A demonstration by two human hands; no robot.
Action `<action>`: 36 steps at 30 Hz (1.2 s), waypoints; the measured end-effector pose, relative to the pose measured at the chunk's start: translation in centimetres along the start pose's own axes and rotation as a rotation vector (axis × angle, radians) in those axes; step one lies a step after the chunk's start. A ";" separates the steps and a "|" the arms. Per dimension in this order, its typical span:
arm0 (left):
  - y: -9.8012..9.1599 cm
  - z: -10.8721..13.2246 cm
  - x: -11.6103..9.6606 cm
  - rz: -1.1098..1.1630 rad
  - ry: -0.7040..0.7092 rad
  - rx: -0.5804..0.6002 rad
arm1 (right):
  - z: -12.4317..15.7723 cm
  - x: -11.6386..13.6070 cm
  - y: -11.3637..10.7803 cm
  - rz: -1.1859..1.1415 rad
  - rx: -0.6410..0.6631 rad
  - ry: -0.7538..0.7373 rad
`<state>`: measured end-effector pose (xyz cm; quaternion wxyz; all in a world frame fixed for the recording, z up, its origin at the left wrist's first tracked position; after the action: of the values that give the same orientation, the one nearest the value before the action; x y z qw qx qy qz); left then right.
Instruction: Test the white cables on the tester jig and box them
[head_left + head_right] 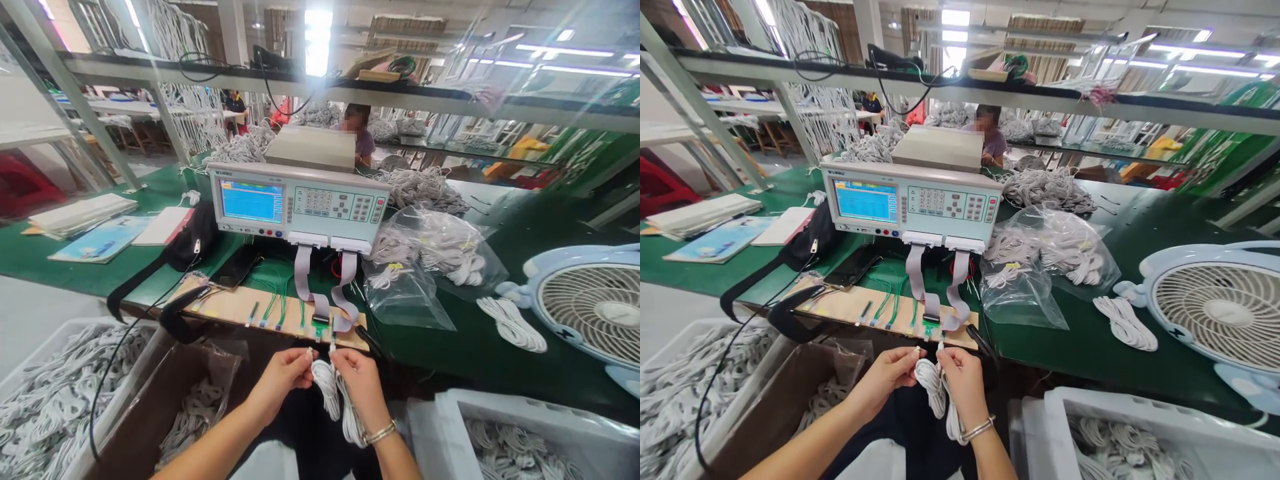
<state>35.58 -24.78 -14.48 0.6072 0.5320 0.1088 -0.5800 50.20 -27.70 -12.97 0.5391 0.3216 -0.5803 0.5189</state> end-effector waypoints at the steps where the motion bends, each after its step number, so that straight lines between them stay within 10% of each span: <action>1: -0.1 -0.1 -0.2 -0.001 0.008 -0.005 | 0.0 -0.2 0.3 -0.039 0.002 0.024; 36: 1.6 -1.2 1.7 0.297 0.157 -0.181 | 1.7 0.2 -0.1 0.015 0.015 -0.039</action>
<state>38.00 -25.23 -15.36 0.7212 0.5290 0.1278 -0.4286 49.76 -29.33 -12.56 0.5214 0.3313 -0.5890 0.5210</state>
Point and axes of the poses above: each hand's wrist, its own z-axis away from the middle knuckle, its own y-axis out of the palm, x = y × z, the point moved 4 cm from there along -z, towards the middle knuckle, and after that the axes turned 7 degrees about z, right-handed, at the moved point
